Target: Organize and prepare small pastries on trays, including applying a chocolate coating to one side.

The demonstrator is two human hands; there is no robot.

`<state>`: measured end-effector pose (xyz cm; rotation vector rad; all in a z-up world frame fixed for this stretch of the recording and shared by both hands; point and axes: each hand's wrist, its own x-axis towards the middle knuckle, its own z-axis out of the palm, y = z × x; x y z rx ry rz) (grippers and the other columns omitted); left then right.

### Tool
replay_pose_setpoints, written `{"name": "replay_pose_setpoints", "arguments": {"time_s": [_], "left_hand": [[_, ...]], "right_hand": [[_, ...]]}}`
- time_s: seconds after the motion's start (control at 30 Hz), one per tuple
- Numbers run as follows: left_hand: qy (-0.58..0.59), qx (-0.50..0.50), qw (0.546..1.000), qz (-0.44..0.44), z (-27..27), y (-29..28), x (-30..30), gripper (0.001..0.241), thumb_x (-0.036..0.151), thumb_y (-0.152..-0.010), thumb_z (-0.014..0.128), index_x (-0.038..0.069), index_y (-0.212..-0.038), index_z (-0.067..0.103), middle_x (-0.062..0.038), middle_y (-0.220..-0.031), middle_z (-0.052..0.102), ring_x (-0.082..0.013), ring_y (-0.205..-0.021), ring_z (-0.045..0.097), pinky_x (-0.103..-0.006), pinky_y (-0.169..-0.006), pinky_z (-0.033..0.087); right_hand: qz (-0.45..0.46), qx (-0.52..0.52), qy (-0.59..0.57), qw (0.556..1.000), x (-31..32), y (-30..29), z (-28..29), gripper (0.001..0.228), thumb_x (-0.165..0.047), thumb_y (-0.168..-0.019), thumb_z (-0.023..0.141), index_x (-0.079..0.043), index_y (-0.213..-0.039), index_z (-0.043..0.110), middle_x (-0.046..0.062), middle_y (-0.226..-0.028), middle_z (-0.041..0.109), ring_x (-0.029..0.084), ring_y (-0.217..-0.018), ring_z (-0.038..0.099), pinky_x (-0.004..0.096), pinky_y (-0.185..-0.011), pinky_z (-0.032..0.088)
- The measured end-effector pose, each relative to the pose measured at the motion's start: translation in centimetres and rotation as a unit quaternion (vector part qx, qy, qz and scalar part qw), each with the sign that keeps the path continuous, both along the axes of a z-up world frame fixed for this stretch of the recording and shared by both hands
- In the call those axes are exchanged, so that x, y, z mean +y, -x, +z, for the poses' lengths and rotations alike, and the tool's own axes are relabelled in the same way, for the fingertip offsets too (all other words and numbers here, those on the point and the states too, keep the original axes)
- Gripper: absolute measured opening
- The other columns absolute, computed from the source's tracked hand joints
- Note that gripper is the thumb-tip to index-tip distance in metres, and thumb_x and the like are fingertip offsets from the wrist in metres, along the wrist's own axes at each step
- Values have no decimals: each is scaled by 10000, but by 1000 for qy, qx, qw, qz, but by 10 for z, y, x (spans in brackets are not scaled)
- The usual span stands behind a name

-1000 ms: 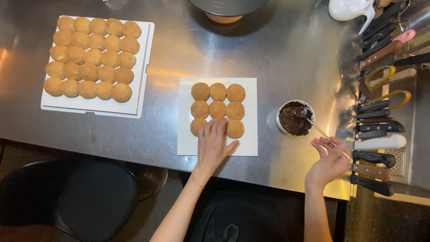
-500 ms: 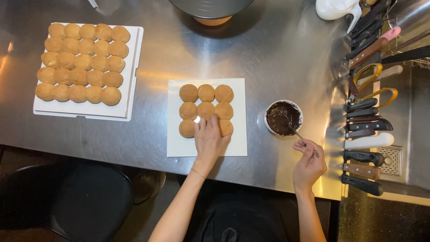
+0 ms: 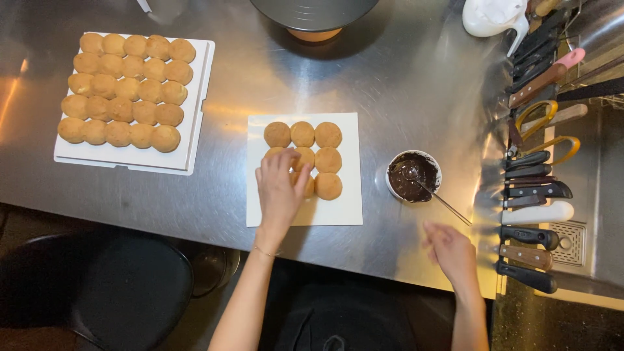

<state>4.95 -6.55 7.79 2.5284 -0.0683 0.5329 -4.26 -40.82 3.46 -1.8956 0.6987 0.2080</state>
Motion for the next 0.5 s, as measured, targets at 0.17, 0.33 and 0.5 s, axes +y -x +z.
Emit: {"name": "replay_pose_setpoints", "arguments": {"time_s": [0.17,0.33,0.5], "left_hand": [[54,29,985,-160,2,-78,27,332,84,-885,719,85,-1209,647,-82,-1242,655,-316,-1165,596,-417,-999,474],[-67,170,926,-331,-28,-157,8,650,-59,-671,742,134,-1282,637,-72,-1336,603,-339,-1216,581,-426,-1027,489],[-137,264,887,-353,-52,-173,5,721,37,-623,866,159,-1292,626,-58,-1273,614,-326,-1179,590,-423,-975,512]], "right_hand": [[96,-28,-65,993,66,-29,25,296,-206,-1036,625,46,-1186,670,160,-993,750,195,-863,715,288,-736,582],[101,-188,-63,975,153,-134,-34,400,-211,-1025,611,22,-1345,552,180,-1232,691,207,-1103,696,321,-912,570],[73,-145,-10,987,185,-174,-45,384,-196,-1050,508,-32,-1396,532,149,-1198,730,220,-1095,694,356,-970,528]]}}
